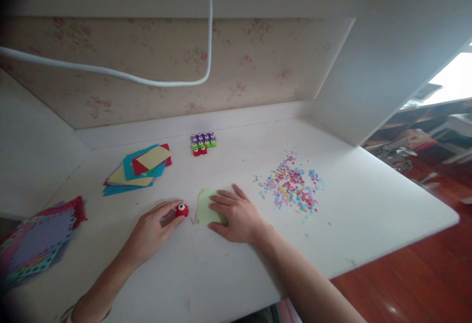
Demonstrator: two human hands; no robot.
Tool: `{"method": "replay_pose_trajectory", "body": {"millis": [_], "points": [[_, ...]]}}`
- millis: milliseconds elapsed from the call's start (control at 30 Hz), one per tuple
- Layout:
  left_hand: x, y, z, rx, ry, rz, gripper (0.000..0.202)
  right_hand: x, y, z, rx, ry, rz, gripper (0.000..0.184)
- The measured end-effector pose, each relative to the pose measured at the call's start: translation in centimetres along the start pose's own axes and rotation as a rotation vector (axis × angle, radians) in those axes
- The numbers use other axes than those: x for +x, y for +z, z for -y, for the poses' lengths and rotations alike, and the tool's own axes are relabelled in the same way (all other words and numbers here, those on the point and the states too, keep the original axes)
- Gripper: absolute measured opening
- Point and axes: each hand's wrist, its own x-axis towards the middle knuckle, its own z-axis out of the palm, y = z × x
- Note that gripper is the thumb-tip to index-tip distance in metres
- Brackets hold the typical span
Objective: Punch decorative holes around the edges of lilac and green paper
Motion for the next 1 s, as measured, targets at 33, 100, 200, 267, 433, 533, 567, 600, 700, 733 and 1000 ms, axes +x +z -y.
{"method": "replay_pose_trajectory", "body": {"millis": [33,100,200,267,433,533,567,600,700,733,1000], "points": [[0.0,0.0,0.2,-0.006,-0.017,-0.022,0.029,0.0,-0.1,0.0,0.011,-0.014,0.004,0.043],[0.0,0.1,0.3,-0.016,-0.034,-0.050,0.030,0.1,-0.3,0.0,0.032,-0.042,0.003,0.047],[-0.2,0.5,-0.1,-0.047,0.002,-0.054,0.029,0.3,-0.6,0.3,0.090,-0.048,-0.057,0.049],[-0.3,1.0,-0.6,-0.075,0.056,-0.041,0.027,0.5,-0.5,0.7,0.162,-0.015,-0.129,0.045],[-0.6,2.2,-1.8,-0.097,0.183,-0.022,0.027,1.0,0.4,2.1,0.396,0.067,-0.177,0.040],[-0.7,2.7,-2.1,-0.097,0.234,-0.032,0.026,1.2,0.6,2.4,0.473,0.022,-0.147,0.029],[-0.7,2.8,-2.2,-0.096,0.242,-0.041,0.026,1.2,0.6,2.4,0.481,0.002,-0.143,0.028],[-0.7,2.8,-2.3,-0.096,0.248,-0.053,0.025,1.2,0.6,2.3,0.483,-0.019,-0.142,0.029],[-0.6,2.8,-2.5,-0.086,0.256,-0.079,0.022,1.1,0.4,2.3,0.488,-0.069,-0.168,0.034],[-0.6,2.8,-2.6,-0.082,0.254,-0.083,0.022,1.1,0.3,2.3,0.490,-0.071,-0.174,0.032],[-0.8,2.4,-2.0,-0.030,0.171,-0.027,0.022,1.0,0.2,-1.3,0.527,0.273,-0.419,0.032]]}}
